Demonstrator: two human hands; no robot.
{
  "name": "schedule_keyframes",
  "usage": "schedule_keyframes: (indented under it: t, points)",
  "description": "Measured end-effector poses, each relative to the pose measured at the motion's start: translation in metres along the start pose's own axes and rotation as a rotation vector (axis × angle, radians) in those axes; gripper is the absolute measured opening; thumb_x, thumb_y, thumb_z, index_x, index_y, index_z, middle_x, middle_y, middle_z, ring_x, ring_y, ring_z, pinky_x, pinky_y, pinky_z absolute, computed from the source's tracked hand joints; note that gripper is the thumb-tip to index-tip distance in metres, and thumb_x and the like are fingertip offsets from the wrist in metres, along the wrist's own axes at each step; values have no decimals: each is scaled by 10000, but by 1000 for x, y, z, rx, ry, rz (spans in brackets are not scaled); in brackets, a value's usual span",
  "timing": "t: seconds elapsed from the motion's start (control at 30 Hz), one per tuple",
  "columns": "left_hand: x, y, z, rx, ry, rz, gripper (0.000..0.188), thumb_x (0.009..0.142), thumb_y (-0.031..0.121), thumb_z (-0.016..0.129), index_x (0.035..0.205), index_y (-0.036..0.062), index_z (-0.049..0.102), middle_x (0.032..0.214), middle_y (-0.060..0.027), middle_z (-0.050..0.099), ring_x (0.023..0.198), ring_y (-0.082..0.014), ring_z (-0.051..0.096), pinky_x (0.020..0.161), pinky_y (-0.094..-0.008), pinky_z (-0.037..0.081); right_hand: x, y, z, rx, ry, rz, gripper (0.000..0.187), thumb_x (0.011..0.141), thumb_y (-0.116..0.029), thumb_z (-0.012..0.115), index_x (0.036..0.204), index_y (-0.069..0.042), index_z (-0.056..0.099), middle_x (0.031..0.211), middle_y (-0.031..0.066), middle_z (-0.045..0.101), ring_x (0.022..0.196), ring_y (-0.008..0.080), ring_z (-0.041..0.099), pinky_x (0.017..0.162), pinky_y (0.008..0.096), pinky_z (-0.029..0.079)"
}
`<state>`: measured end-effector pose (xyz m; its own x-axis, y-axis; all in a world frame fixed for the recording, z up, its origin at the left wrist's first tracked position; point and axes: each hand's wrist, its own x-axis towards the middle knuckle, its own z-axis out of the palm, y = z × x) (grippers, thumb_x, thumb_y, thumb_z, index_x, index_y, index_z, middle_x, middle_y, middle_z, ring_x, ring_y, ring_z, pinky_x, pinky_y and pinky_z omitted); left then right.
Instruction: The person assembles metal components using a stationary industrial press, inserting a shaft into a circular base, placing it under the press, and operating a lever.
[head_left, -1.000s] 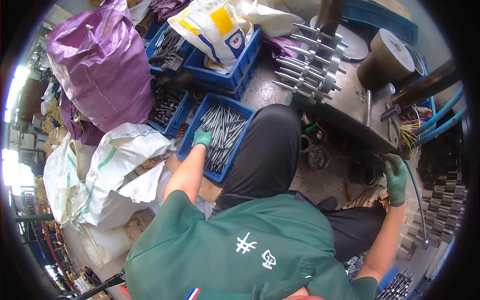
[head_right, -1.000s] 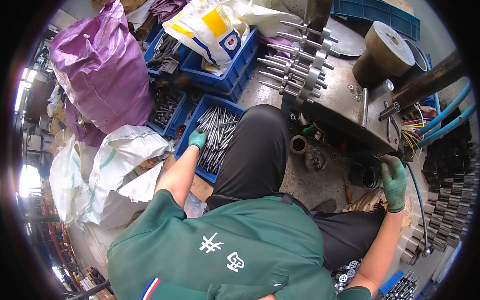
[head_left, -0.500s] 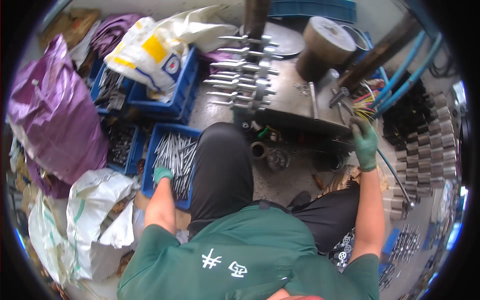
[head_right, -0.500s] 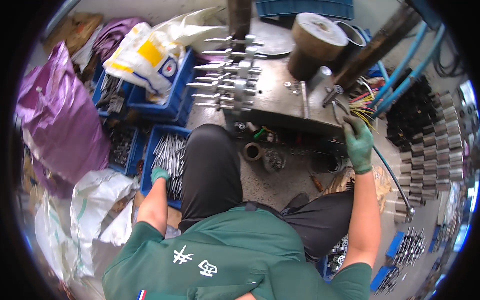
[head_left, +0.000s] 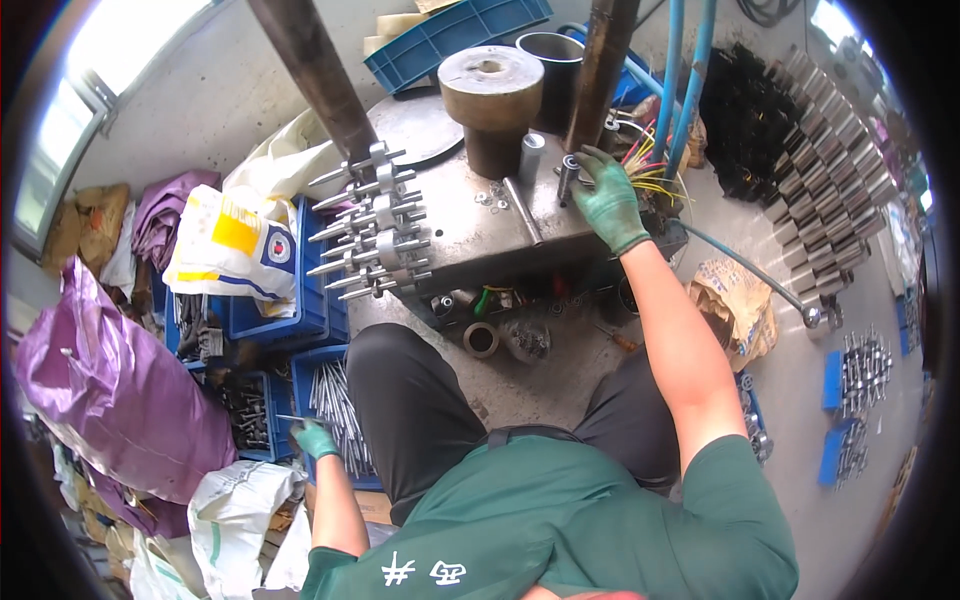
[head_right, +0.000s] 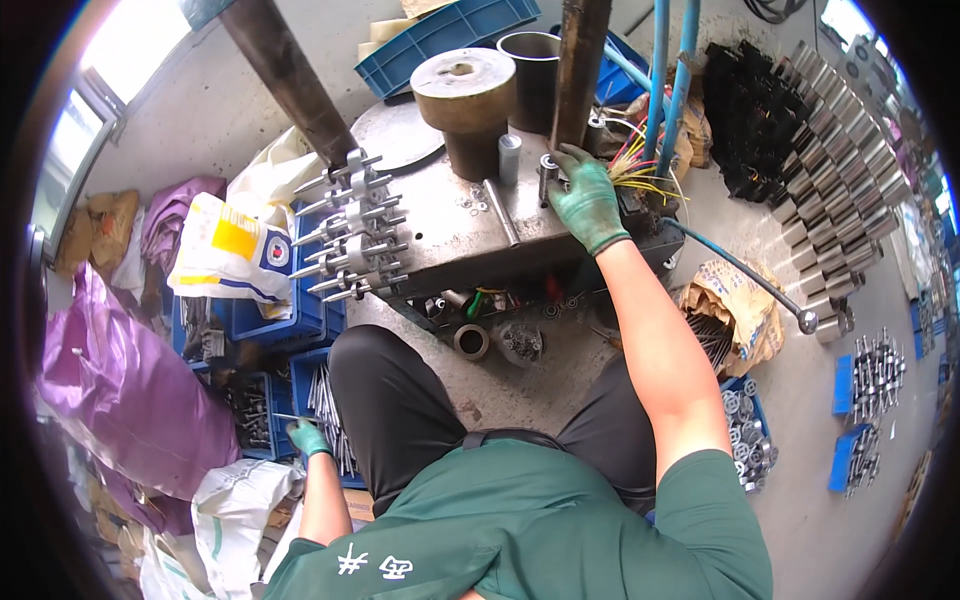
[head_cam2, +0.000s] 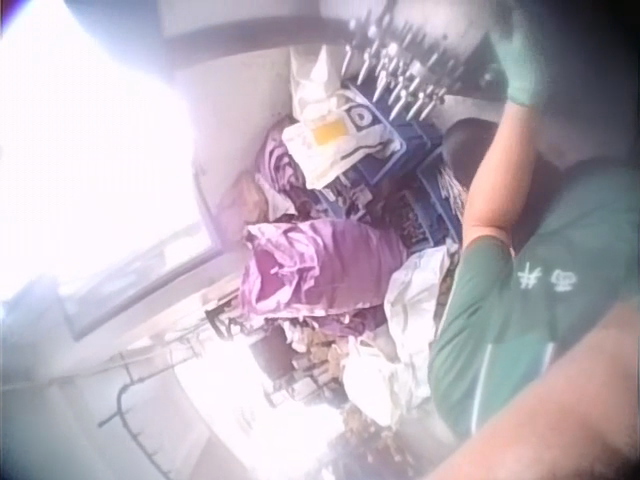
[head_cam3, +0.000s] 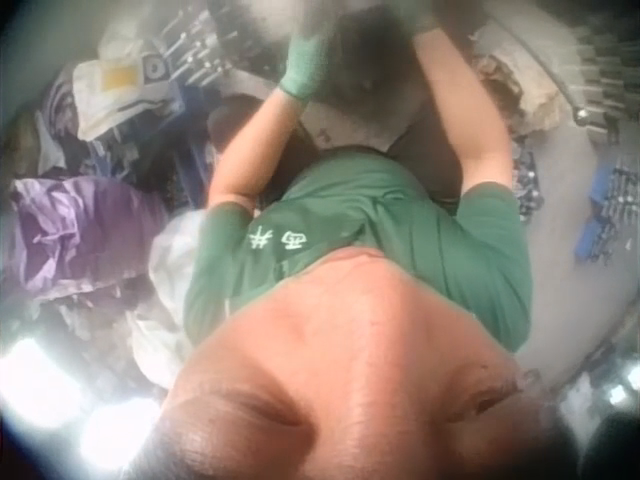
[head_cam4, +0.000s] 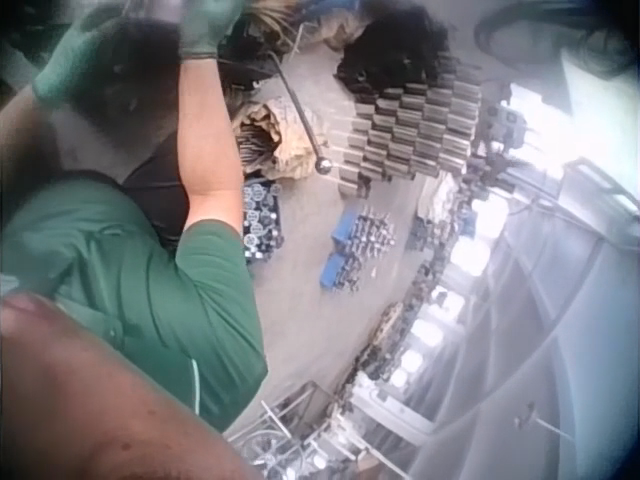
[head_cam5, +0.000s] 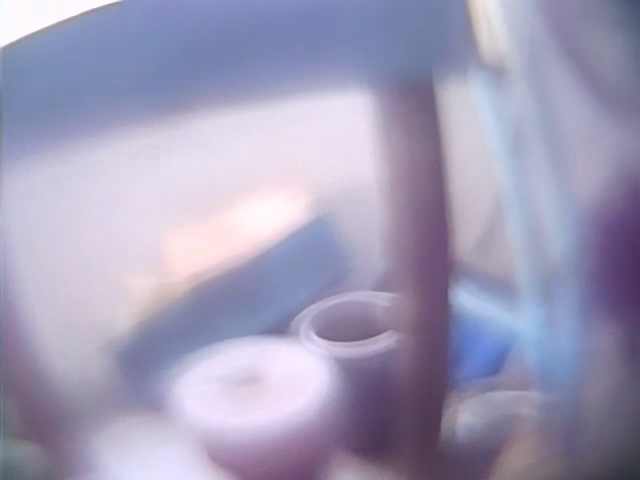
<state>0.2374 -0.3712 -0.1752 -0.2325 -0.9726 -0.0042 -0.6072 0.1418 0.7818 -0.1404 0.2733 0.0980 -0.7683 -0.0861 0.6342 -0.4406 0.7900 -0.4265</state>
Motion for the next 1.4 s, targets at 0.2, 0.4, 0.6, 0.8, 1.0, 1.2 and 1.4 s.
schedule_keyframes:
  t: [0.2,0.4,0.6,0.8,1.0,1.2,1.4]
  points:
    - [-27,287,-36,-1159,-473,101,487,1031,210,661,1471,54,523,1083,-115,702,930,-253,688,815,-398,580,-4,16,-4,-80,-29,1,354,860,-143,774,1209,-85,761,1336,125,702,1205,351,648,1080,444,512]
    - [-187,443,-33,-1305,-1265,291,526,1022,271,697,1468,62,512,1035,-120,723,855,-227,691,792,-381,573,-2,9,-6,-77,24,-51,273,836,-122,791,1107,-92,794,1243,69,742,1176,319,661,1054,433,525]
    - [-351,460,40,-888,-1676,87,488,1049,269,668,1460,37,544,1028,-112,715,864,-224,719,798,-362,609,-7,-8,-10,298,232,45,237,921,-66,737,1154,-28,753,1170,142,743,1091,295,709,977,391,558]
    - [-378,408,90,-728,-1729,134,430,1064,219,617,1451,38,570,1020,-64,700,839,-137,663,760,-272,566,-38,-79,-57,1350,-83,828,317,1040,-35,565,1343,59,585,1203,124,719,1021,234,750,862,349,652]
    - [-381,411,90,-629,-1718,217,384,1087,171,521,1426,4,585,1097,-64,680,931,-130,654,788,-278,576,-50,-80,-63,1360,-94,818,306,1047,-32,527,1337,46,584,1261,144,700,1085,245,737,887,360,651]
    - [-382,404,103,-683,-1674,175,355,1077,257,559,1338,24,618,955,-54,697,782,-121,659,691,-261,552,-54,-75,-61,1229,-229,635,194,988,-4,605,1149,47,702,1322,121,700,1155,174,672,993,304,558]
    - [-381,401,107,-696,-1562,223,271,1065,228,580,1236,30,651,928,-32,690,771,-103,644,694,-248,535,-56,-84,-61,1329,-163,817,294,1068,-187,585,1302,-22,653,1233,71,718,1037,135,674,925,305,556]
